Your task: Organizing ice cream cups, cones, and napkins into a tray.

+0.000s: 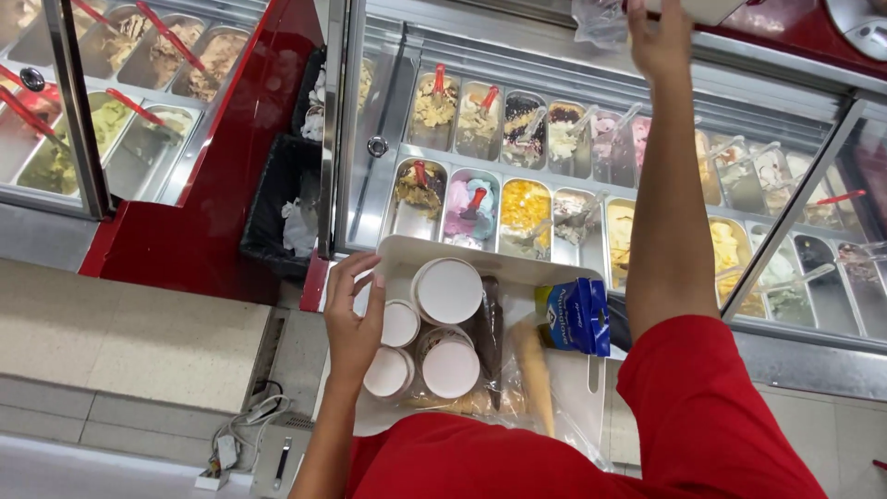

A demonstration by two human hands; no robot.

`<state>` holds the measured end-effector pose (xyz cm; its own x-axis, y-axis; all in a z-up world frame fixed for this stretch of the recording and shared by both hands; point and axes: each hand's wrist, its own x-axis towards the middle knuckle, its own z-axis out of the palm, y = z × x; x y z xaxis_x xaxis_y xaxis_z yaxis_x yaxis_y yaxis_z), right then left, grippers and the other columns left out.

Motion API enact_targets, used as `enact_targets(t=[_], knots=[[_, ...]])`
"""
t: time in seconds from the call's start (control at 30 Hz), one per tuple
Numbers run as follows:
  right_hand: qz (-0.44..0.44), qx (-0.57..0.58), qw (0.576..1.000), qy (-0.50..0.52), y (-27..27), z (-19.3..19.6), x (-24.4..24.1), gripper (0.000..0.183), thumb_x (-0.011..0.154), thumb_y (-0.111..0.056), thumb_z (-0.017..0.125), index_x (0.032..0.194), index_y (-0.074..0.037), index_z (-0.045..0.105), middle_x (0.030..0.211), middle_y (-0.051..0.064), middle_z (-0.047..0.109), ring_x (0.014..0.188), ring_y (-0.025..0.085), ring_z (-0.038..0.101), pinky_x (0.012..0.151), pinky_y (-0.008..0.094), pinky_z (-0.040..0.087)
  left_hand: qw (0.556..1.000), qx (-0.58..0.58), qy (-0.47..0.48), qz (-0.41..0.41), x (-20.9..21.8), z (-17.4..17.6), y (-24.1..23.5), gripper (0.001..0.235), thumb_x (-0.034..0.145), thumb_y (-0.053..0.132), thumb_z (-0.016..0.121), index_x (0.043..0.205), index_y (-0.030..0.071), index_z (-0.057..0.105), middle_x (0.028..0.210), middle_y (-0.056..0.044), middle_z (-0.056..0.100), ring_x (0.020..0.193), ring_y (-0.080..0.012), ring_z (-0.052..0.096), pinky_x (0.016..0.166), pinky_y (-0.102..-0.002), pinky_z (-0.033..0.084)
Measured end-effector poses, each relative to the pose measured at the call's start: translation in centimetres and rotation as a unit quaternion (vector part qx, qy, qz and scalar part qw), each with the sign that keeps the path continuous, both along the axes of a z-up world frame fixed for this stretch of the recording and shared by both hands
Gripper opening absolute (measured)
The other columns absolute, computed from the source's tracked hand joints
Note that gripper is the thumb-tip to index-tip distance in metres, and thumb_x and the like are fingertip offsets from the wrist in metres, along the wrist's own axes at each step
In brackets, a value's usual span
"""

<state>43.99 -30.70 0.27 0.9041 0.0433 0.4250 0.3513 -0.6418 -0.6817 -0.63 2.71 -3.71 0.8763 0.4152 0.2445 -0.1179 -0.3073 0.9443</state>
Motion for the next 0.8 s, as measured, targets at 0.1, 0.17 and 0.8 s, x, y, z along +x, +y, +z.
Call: enact_targets(t=[0.1,0.17,0.8], knots=[[0.025,-0.142,0.981,-0.130,1.0,1.0,-9.2,0.050,0.110,-0.027,0.074,0.147,-0.013,0.044,0.137,0.025,0.051,0.112,0.044,0.057,0.082,0.054,0.057,0.998,0.025,0.036,-0.035,-0.8,0.3,1.2,0.037,0.088,0.007,0.068,0.125,0.006,0.062,0.128,-0.008,0.061,0.118,-0.0217,0.061,0.107,-0.037,0.050],[0.069,-0.118,0.987,-0.088,3.5,2.4,-17.9,0.071,0.104,-0.012,0.082,0.155,-0.012,0.033,0.146,0.023,0.042,0.117,0.037,0.051,0.085,0.049,0.059,0.995,0.036,0.066,-0.068,-1.1,0.2,1.5,0.043,0.084,0.013,0.074,0.125,0.008,0.063,0.128,-0.006,0.063,0.120,-0.0213,0.062,0.109,-0.037,0.047],[0.242,-0.016,0.962,0.130,10.3,-7.6,-36.2,0.100,0.064,-0.050,0.097,0.148,-0.038,0.045,0.149,0.006,0.036,0.137,0.045,0.047,0.111,0.054,0.045,0.914,0.271,0.233,-0.194,-6.0,-2.5,0.5,0.064,0.082,0.021,0.077,0.140,0.007,0.054,0.126,-0.018,0.059,0.113,-0.0471,0.065,0.087,-0.060,0.057]])
